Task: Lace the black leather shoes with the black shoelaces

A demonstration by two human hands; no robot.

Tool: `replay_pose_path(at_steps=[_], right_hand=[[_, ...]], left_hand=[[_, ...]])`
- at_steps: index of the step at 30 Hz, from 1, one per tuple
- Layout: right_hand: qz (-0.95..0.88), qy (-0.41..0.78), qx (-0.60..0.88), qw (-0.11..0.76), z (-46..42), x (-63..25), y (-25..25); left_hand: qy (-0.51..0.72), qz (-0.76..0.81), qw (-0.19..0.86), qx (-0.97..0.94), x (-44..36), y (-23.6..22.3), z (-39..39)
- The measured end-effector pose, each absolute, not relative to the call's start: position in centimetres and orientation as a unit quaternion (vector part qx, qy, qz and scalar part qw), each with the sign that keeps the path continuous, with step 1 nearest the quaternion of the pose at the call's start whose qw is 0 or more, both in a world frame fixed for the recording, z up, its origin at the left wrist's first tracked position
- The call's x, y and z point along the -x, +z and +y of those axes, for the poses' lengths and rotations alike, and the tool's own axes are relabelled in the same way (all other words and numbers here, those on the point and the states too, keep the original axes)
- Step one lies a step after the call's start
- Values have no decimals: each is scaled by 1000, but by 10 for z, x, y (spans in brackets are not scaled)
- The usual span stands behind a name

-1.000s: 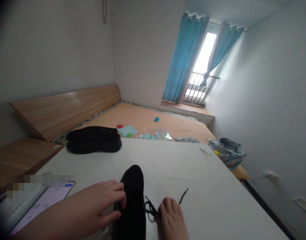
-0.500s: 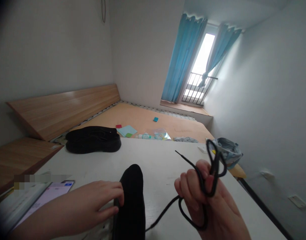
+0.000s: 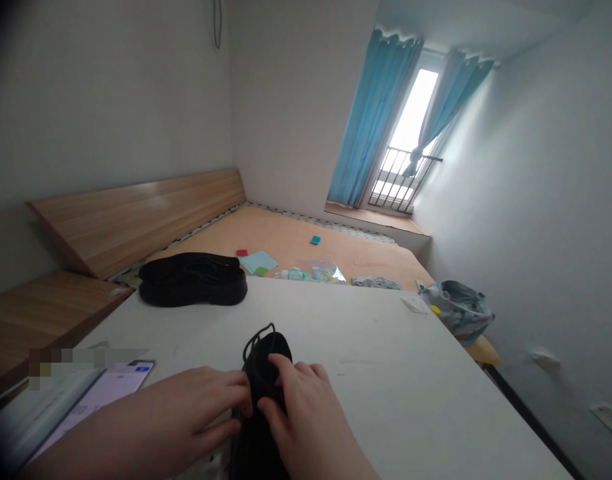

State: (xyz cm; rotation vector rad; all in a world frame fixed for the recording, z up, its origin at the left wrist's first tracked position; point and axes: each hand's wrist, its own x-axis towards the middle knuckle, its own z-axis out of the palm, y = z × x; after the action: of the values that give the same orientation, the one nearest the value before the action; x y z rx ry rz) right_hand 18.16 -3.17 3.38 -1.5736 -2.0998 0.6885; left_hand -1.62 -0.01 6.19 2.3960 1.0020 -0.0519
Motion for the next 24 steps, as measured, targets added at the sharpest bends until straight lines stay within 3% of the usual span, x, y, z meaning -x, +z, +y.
replay_pose_path(at_steps=[4,10,18,24], right_hand=[[-821,127,528,176,-39,-189,22],[-913,139,367,111,-41,-196,-4],[-876,181,413,173,-56,-232,40],[-790,242,493,273,-65,-249,29]], left_hand=[[-20,369,272,-888,16,65,-2],[-20,387,284,-877,17,60,1],[-12,357,267,-895,7,43,-1],[-19,371,252,-893,5,47,4]])
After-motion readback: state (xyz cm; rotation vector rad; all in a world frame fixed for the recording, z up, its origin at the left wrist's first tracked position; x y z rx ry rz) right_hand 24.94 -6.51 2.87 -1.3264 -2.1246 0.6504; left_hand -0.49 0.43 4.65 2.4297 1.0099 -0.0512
